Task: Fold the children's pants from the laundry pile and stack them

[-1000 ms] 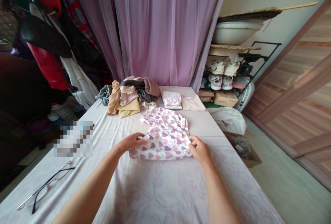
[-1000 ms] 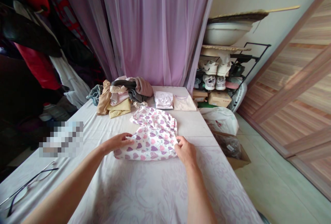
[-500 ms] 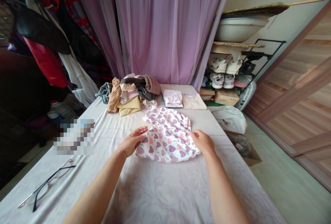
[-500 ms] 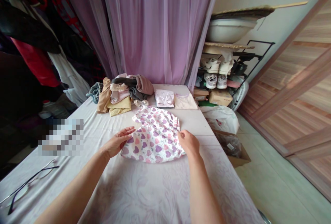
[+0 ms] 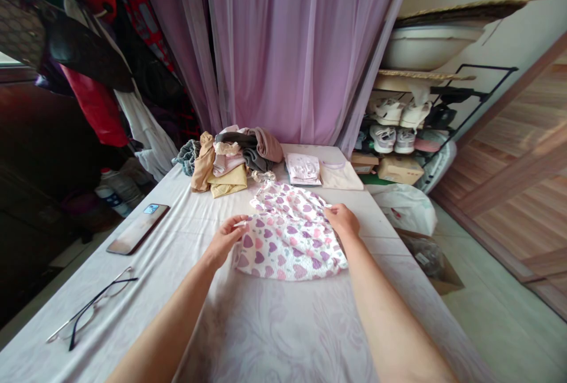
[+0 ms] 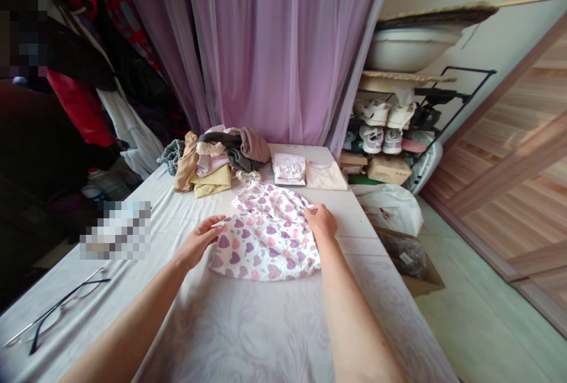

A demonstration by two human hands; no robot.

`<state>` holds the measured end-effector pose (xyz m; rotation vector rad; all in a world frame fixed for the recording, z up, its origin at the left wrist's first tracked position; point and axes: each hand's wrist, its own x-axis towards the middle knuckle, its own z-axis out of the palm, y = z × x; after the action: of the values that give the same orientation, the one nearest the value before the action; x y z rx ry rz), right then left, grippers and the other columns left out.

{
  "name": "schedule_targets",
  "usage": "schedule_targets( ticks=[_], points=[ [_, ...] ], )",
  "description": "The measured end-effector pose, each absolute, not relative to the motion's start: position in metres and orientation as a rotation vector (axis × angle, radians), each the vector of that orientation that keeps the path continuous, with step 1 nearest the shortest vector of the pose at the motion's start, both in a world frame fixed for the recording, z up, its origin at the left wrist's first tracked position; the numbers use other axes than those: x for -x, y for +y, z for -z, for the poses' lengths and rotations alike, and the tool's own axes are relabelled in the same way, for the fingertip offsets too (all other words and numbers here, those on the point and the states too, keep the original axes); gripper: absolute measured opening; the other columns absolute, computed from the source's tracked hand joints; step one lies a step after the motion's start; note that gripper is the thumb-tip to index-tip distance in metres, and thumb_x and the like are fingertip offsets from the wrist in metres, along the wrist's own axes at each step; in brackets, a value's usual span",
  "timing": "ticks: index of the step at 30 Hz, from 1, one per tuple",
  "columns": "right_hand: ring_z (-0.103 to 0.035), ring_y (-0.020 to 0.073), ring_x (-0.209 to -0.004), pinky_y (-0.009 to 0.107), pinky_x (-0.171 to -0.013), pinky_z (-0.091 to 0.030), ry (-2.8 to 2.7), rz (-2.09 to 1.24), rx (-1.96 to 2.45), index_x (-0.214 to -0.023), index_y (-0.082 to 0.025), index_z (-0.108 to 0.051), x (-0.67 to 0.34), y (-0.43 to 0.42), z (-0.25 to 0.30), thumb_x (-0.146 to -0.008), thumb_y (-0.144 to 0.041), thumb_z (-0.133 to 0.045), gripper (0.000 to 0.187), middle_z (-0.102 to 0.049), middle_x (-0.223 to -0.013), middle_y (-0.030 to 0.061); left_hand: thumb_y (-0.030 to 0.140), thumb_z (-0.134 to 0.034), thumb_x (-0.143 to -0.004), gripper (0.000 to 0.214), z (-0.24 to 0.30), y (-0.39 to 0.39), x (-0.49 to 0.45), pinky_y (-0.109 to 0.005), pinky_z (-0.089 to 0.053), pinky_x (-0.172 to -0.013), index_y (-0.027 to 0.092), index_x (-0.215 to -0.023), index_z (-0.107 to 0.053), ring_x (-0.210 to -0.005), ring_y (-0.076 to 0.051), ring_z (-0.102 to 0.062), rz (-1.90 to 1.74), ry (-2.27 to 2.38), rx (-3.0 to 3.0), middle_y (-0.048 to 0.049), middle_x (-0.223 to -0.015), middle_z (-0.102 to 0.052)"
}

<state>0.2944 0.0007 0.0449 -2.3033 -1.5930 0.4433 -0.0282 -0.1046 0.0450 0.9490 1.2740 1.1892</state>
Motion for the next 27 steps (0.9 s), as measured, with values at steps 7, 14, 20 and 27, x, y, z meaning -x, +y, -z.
schedule_targets(
  ticks=[7, 14, 20, 27],
  points=[
    [-0.066, 0.0252, -0.103, 0.031, -0.078, -0.048, -1.655, -0.391, 2.312, -0.128, -0.026, -0.060, -0.295, 0.014, -0.048, -0.085, -0.030, -0.051, 0.044, -0.071, -0.115, 0.0080, 0.039, -0.084, -0.053, 0.063, -0.034, -0.094, 0.026, -0.024, -0.047, -0.057, 0.019, -0.108, -0.061, -0.059, -0.013, -0.061, -1.197, 1.237, -0.806, 0.0038, -0.070, -0.063],
    [-0.066, 0.0258, -0.100, 0.032, -0.079, -0.047, -1.563, -0.317, 2.381, -0.122, -0.023, -0.064, -0.309, 0.007, -0.042, -0.090, -0.029, -0.043, 0.039, -0.070, -0.114, 0.0113, 0.038, -0.080, -0.058, 0.058, -0.027, -0.092, 0.027, -0.021, -0.044, -0.055, 0.020, -0.109, -0.062, -0.058, -0.011, -0.060, -1.042, 1.291, -0.970, 0.0043, -0.070, -0.062],
    [-0.064, 0.0251, -0.101, 0.032, -0.083, -0.046, -1.511, -0.290, 2.294, -0.128, -0.018, -0.058, -0.305, -0.009, -0.034, -0.090, -0.037, -0.045, 0.044, -0.069, -0.112, 0.0121, 0.052, -0.069, -0.069, 0.057, -0.034, -0.067, 0.032, -0.022, -0.039, -0.049, 0.017, -0.113, -0.061, -0.055, -0.012, -0.055, -0.858, 1.557, -1.159, 0.0013, -0.070, -0.064],
    [-0.062, 0.0265, -0.100, 0.035, -0.085, -0.046, -1.546, -0.172, 2.239, -0.123, -0.020, -0.062, -0.304, -0.034, -0.017, -0.083, -0.041, -0.055, 0.045, -0.066, -0.109, 0.0124, 0.047, -0.065, -0.066, 0.027, -0.032, -0.044, 0.037, -0.024, -0.038, -0.054, 0.020, -0.070, -0.065, -0.052, -0.014, -0.053, -0.510, 1.590, -1.575, 0.0017, -0.054, -0.061]
  ],
)
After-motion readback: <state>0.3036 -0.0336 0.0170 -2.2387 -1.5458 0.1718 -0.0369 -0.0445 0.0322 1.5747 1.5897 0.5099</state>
